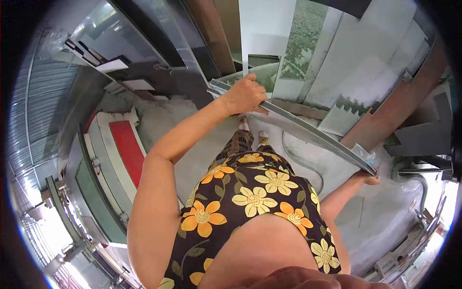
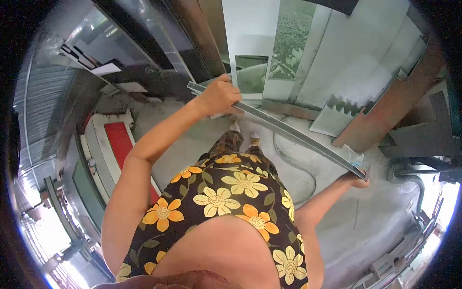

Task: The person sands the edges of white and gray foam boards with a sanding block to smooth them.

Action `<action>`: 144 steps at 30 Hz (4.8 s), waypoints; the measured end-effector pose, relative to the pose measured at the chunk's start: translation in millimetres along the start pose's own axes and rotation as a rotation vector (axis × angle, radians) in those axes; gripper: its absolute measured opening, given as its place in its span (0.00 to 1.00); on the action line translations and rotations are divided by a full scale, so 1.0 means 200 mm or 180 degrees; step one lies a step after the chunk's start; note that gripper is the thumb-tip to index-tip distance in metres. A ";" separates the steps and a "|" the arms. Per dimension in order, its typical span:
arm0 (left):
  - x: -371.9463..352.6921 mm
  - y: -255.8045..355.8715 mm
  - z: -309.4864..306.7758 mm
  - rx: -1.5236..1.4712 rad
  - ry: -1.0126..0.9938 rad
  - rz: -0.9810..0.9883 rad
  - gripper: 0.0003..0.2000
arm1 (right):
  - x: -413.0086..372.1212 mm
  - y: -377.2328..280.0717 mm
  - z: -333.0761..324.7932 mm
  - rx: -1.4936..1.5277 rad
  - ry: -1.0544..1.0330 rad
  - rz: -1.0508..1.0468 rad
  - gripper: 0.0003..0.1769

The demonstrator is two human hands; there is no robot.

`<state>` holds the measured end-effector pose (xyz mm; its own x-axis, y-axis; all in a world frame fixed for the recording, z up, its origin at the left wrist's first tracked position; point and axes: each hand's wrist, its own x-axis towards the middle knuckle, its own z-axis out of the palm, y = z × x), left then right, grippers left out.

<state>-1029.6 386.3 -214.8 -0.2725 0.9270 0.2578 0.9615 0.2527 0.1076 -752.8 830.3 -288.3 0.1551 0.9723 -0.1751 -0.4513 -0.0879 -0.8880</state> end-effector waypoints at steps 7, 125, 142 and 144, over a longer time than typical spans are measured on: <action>-0.01 -0.27 0.00 0.0084 -0.0030 -0.0029 0.19 | 0.05 0.35 0.09 0.0155 -0.0532 0.0588 0.35; -2.22 0.39 -0.57 0.0840 0.6614 -0.4811 0.20 | -1.26 1.18 0.06 -0.3869 -0.6254 0.0222 0.20; -2.60 0.72 -1.02 0.0051 0.6902 -0.3280 0.07 | -4.13 0.17 0.08 -0.0334 -0.8426 0.0571 0.17; -2.57 0.73 -1.03 0.0787 0.6557 -0.3794 0.13 | -4.31 0.05 0.04 0.0188 -0.8202 0.0763 0.17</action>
<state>-756.8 -110.6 -133.6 -0.0067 -0.8958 0.4444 0.3727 0.4102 0.8324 -899.3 -7.0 -143.1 -0.5977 -0.7128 0.3669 -0.3184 -0.2090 -0.9246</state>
